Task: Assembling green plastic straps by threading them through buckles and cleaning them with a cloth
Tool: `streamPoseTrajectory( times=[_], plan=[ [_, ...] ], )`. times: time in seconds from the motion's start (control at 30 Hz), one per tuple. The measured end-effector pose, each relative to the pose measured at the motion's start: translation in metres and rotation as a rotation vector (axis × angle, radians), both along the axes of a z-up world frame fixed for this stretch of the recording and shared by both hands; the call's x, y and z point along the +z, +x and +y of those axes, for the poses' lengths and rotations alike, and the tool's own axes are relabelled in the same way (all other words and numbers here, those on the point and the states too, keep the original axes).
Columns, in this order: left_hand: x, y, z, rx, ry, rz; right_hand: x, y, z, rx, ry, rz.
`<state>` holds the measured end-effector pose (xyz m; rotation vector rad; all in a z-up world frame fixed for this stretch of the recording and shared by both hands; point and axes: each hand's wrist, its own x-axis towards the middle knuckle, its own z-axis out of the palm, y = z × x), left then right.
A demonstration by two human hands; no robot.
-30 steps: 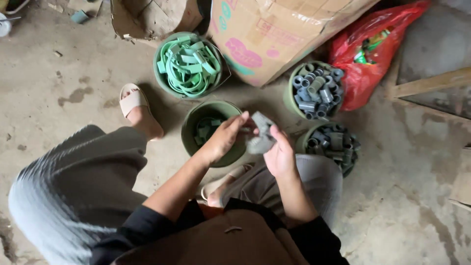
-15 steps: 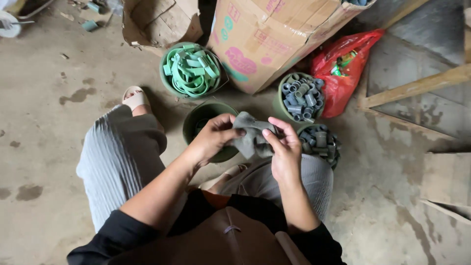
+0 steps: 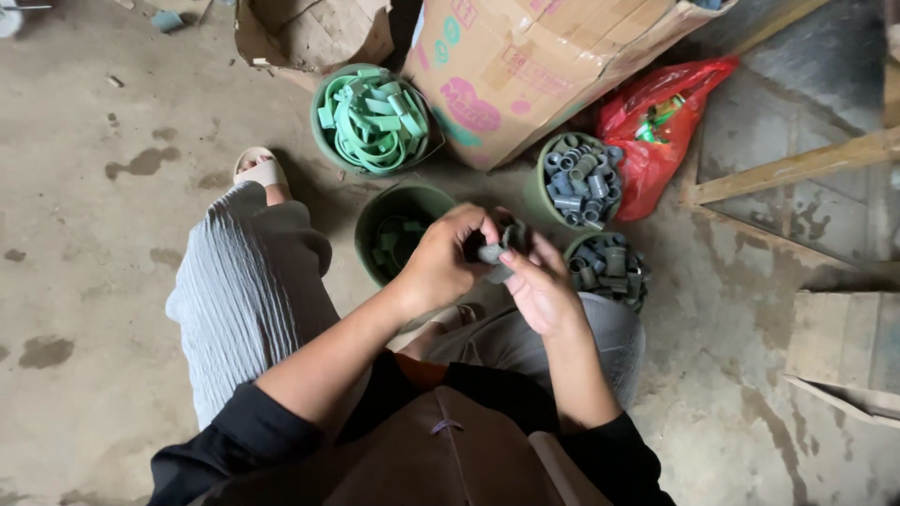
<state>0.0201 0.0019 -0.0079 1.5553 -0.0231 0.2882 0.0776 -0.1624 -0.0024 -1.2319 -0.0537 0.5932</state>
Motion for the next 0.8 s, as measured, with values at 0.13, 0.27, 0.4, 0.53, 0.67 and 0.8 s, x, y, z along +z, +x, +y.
streamPoseTrajectory(
  times=[0.13,0.27,0.4,0.53,0.67,0.8],
  plan=[
    [-0.002,-0.003,0.008,0.102,0.131,0.145,-0.058,0.022,-0.018,-0.031,0.05,0.0],
    [-0.036,0.006,-0.004,-0.004,-0.063,0.369,-0.065,0.019,-0.008,-0.146,0.086,0.108],
    [-0.015,0.006,-0.002,0.072,0.319,0.296,-0.048,0.009,-0.009,0.09,0.148,0.11],
    [-0.1,0.041,0.015,0.056,0.499,0.515,-0.089,0.04,-0.03,0.029,-0.09,0.335],
    [-0.199,0.062,0.044,0.033,0.489,0.723,-0.174,0.092,-0.08,-0.028,-0.159,0.523],
    [-0.317,0.065,0.029,-0.136,0.755,0.966,-0.221,0.115,-0.08,-0.099,-0.137,0.649]
  ],
)
